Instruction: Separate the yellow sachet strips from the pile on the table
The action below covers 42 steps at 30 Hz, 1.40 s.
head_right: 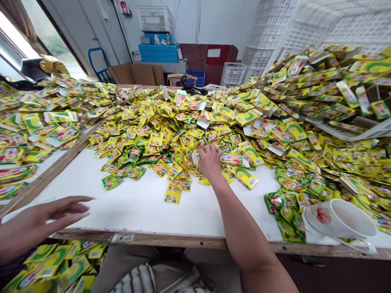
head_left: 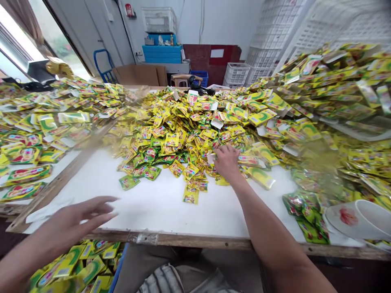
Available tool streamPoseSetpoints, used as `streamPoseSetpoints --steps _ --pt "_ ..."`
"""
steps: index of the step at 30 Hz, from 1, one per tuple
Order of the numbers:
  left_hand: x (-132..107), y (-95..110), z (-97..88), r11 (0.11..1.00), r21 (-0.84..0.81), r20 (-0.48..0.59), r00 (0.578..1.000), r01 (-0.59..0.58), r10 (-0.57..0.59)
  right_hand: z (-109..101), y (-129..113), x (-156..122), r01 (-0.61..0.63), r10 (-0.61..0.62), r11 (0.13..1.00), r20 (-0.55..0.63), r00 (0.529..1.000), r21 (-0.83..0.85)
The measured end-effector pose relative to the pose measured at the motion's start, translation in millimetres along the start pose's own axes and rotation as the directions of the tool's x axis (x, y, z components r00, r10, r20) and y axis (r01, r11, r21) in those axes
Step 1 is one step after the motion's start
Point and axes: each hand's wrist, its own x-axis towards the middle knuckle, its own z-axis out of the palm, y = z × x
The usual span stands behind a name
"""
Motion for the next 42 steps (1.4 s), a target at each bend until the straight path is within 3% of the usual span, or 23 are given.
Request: streamPoseSetpoints --steps 1,3,6,8,10,11,12,14,16,18,21,25,27,29,32,36,40,42 --pt "11.8 14.4 15.4 0.999 -0.015 0.048 0.998 0.032 -0.032 -3.8 -1.3 -0.5 -0.013 0.013 1.000 -0.017 1.000 0.012" --pt "37.3 40.8 48.2 0.991 -0.131 0.026 1.000 -0.002 0.005 -11.9 -5.8 -2.8 -0.062 0.071 0.994 -0.097 0.993 0.087" --pt "69.8 69.5 96.0 0.962 -0.246 -0.021 0.993 -0.118 0.116 -20.8 -25.3 -9.2 -0.139 0.246 0.897 -0.213 0.946 0.421" --pt "84.3 81.8 123.1 0.913 -0.373 -0.016 0.985 -0.165 0.171 -22.2 -47.1 -14.0 -0.156 0.298 0.686 -0.078 0.951 0.711" --pt "93.2 88.5 142.4 0.802 -0.579 0.046 0.976 -0.149 0.214 -19.2 -69.0 -17.6 -0.195 0.174 0.463 0.128 0.976 0.864" --pt "95.8 89.3 148.4 0.732 -0.673 0.080 0.973 -0.106 0.214 -16.1 -77.5 -18.9 -0.219 0.112 0.421 0.189 0.976 0.880" --pt "97.2 88.3 151.8 0.669 -0.741 0.109 0.975 -0.051 0.195 -11.9 -83.5 -19.8 -0.232 0.092 0.448 0.214 0.973 0.863" --pt "96.6 81.7 151.7 0.609 -0.792 0.142 0.984 0.048 0.107 -1.2 -88.4 -21.0 -0.227 0.148 0.653 0.173 0.974 0.722" --pt "91.7 71.1 145.4 0.629 -0.769 0.155 0.988 0.117 0.006 10.6 -87.2 -22.3 -0.195 0.160 0.854 0.113 0.981 0.482" --pt "83.0 60.3 137.5 0.655 -0.733 0.180 0.981 0.184 -0.073 19.6 -85.5 -24.0 -0.133 0.090 0.933 0.141 0.986 0.335" --pt "67.3 48.4 130.1 0.660 -0.707 0.204 0.967 0.252 -0.151 21.1 -87.9 -25.7 -0.092 0.029 0.907 0.157 0.987 0.410" --pt "51.9 39.1 130.6 0.674 -0.703 0.189 0.973 0.228 -0.132 2.5 -100.6 -22.9 -0.105 0.025 0.720 0.126 0.992 0.686" --pt "47.5 36.2 131.9 0.686 -0.706 0.140 0.984 0.175 -0.107 -7.8 -110.8 -18.9 -0.102 -0.067 0.621 0.182 0.981 0.777" --pt "44.7 34.8 131.6 0.671 -0.732 0.111 0.992 0.120 -0.056 -14.0 -122.3 -13.9 -0.048 -0.234 0.573 0.220 0.947 0.818" --pt "42.5 34.4 126.9 0.640 -0.766 0.121 0.991 0.063 0.048 -15.2 -137.6 -4.7 0.090 -0.434 0.571 0.207 0.877 0.816" --pt "43.2 31.0 115.5 0.643 -0.764 0.132 0.988 0.052 0.077 -12.9 -152.0 10.5 0.182 -0.503 0.584 0.177 0.846 0.791" --pt "44.9 24.8 107.3 0.656 -0.750 0.176 0.982 0.091 0.066 -15.9 -167.7 21.7 0.237 -0.635 0.623 0.306 0.710 0.745" --pt "44.7 23.2 105.7 0.629 -0.769 0.183 0.982 0.114 0.046 -18.9 -175.4 24.6 0.224 -0.629 0.661 0.366 0.686 0.716"
